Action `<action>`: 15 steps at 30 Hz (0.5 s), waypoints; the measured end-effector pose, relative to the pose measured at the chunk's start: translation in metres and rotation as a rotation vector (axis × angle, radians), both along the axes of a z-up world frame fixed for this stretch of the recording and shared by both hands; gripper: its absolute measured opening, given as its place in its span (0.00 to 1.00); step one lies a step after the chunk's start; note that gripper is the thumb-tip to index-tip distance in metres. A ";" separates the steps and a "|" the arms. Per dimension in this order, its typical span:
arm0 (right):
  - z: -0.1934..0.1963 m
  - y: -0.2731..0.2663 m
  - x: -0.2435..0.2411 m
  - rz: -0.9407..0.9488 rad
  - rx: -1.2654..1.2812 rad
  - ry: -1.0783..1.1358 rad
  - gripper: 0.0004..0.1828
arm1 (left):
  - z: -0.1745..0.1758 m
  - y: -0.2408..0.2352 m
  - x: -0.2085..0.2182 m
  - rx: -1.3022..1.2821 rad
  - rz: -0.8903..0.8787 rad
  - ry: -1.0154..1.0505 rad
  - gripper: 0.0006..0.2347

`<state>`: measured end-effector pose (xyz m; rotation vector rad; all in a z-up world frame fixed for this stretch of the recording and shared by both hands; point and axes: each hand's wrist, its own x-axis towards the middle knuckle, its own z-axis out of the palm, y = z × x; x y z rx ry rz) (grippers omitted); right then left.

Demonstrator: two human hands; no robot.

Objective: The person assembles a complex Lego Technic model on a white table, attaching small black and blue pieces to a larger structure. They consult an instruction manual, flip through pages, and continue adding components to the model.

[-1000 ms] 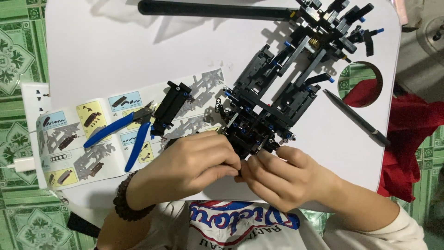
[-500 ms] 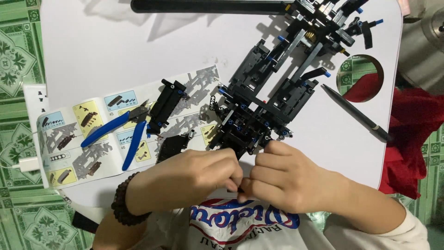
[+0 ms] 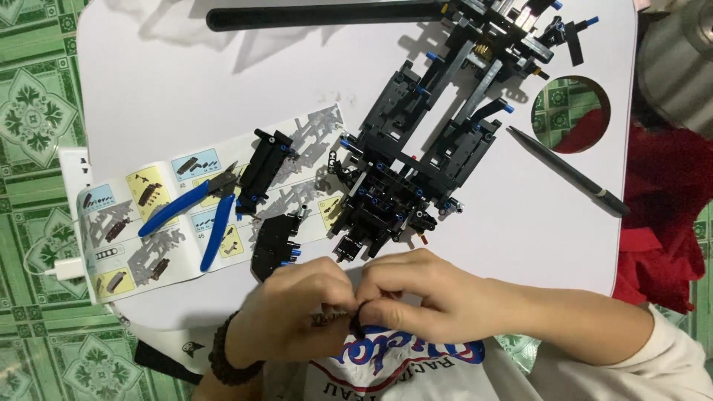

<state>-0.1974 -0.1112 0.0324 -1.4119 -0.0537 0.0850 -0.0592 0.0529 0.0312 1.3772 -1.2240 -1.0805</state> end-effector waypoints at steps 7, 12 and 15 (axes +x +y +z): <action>-0.029 0.007 -0.015 0.288 0.641 0.402 0.09 | 0.018 -0.002 -0.001 -0.088 -0.141 -0.124 0.10; -0.033 0.010 -0.012 0.268 0.850 0.378 0.13 | 0.021 -0.009 0.004 -0.112 -0.235 -0.130 0.10; -0.031 0.010 -0.013 0.195 0.665 0.337 0.11 | 0.014 -0.005 0.003 0.003 -0.205 0.016 0.13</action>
